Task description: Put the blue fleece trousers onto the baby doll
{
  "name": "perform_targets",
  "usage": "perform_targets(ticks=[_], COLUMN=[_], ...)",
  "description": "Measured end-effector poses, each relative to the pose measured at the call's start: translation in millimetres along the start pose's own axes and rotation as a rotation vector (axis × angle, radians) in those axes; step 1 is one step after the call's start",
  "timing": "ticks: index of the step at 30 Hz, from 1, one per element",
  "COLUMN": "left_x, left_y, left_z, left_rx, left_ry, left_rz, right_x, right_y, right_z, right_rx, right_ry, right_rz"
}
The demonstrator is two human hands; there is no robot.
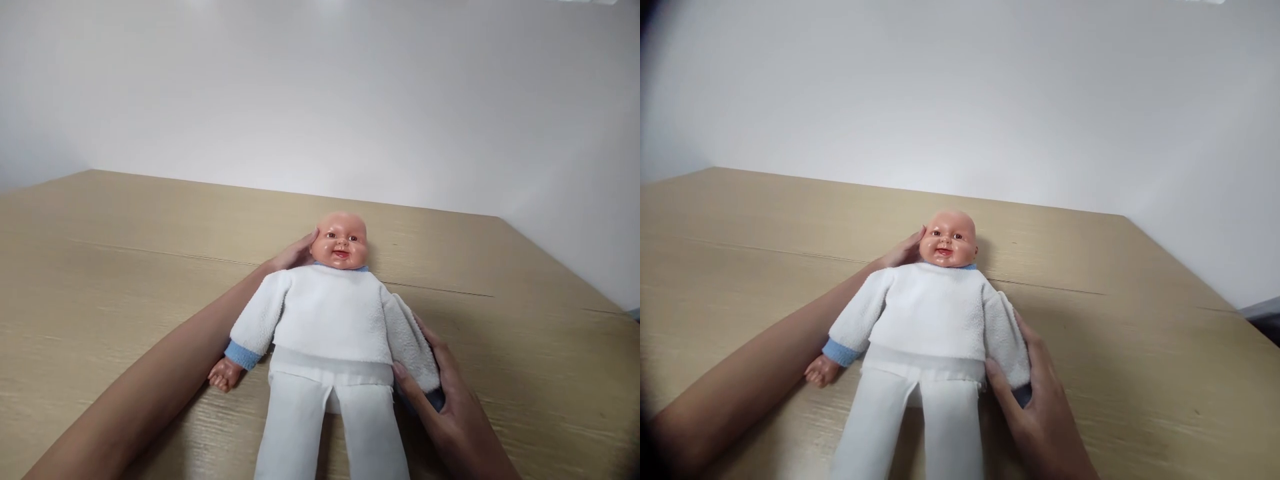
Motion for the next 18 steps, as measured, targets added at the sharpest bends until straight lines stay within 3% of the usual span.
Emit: perform_targets(ticks=[10, 18], left_x=[6.9, 9.6], left_y=[-2.4, -1.0], left_z=[2.5, 8.8], left_rx=[-0.006, 0.075], left_ry=[-0.062, -0.09], left_rz=[-0.02, 0.008], right_x=[-4.2, -7.4], right_y=[-4.2, -3.7], right_z=[-3.7, -3.4], right_rx=[0.054, 0.05], right_ry=[0.139, 0.129], right_rz=[-0.102, -0.137])
Point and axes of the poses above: each hand's wrist, its own y-axis away from the middle knuckle, its own z-axis out of the palm, x = y × z, the point moved 8 cm from there along -y, towards the middle knuckle, and after that the axes turned 11 degrees about -x, right-handed, at the moved point
